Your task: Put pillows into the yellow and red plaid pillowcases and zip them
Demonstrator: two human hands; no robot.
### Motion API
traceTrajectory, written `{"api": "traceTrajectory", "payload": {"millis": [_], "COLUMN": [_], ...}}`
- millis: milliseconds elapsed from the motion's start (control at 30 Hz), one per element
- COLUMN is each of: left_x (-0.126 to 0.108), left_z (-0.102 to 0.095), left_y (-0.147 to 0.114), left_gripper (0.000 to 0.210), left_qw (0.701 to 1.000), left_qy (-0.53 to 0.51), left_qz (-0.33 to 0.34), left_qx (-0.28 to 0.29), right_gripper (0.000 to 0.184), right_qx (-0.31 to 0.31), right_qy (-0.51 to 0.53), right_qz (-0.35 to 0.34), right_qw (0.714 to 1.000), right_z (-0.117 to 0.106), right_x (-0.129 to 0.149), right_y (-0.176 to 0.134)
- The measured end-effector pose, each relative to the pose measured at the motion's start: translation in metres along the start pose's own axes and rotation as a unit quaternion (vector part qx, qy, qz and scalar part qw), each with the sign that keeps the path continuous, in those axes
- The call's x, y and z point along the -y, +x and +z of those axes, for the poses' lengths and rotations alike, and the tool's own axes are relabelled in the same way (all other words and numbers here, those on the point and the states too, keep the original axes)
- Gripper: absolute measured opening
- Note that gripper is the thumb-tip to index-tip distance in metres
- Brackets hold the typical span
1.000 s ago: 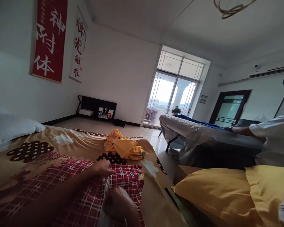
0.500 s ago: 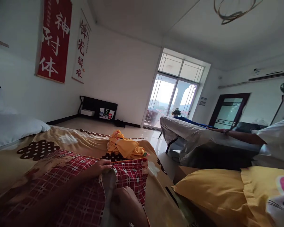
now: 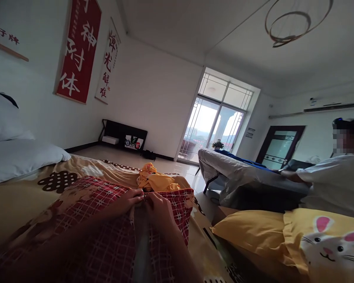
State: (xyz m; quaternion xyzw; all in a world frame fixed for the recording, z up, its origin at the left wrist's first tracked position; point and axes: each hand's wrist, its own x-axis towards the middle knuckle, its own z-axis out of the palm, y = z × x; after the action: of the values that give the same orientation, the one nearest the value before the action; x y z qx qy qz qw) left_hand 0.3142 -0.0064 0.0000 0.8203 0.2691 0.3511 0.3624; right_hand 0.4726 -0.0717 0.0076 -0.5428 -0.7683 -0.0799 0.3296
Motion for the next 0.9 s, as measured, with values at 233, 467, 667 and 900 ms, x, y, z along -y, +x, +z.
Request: {"api": "traceTrajectory", "payload": {"millis": [233, 467, 667, 900], "left_x": [-0.023, -0.032, -0.032, -0.05], "left_z": [-0.005, -0.009, -0.016, -0.017], "left_y": [-0.012, -0.014, -0.013, -0.011], "left_gripper": [0.026, 0.022, 0.02, 0.017], "left_qw": [0.999, 0.997, 0.994, 0.983], "left_qy": [0.045, 0.07, 0.08, 0.108], "left_qz": [0.019, -0.01, 0.009, 0.057], "left_qx": [-0.019, -0.004, 0.074, 0.139], "right_gripper": [0.006, 0.012, 0.019, 0.018], "right_qx": [0.027, 0.125, 0.213, 0.217], "right_qy": [-0.227, -0.337, -0.292, -0.133], "right_qz": [-0.086, -0.151, -0.108, -0.057], "right_qw": [0.97, 0.921, 0.926, 0.965], "right_z": [-0.022, -0.035, -0.052, -0.08], "right_x": [0.018, 0.04, 0.05, 0.042], "right_y": [-0.003, 0.001, 0.004, 0.009]}}
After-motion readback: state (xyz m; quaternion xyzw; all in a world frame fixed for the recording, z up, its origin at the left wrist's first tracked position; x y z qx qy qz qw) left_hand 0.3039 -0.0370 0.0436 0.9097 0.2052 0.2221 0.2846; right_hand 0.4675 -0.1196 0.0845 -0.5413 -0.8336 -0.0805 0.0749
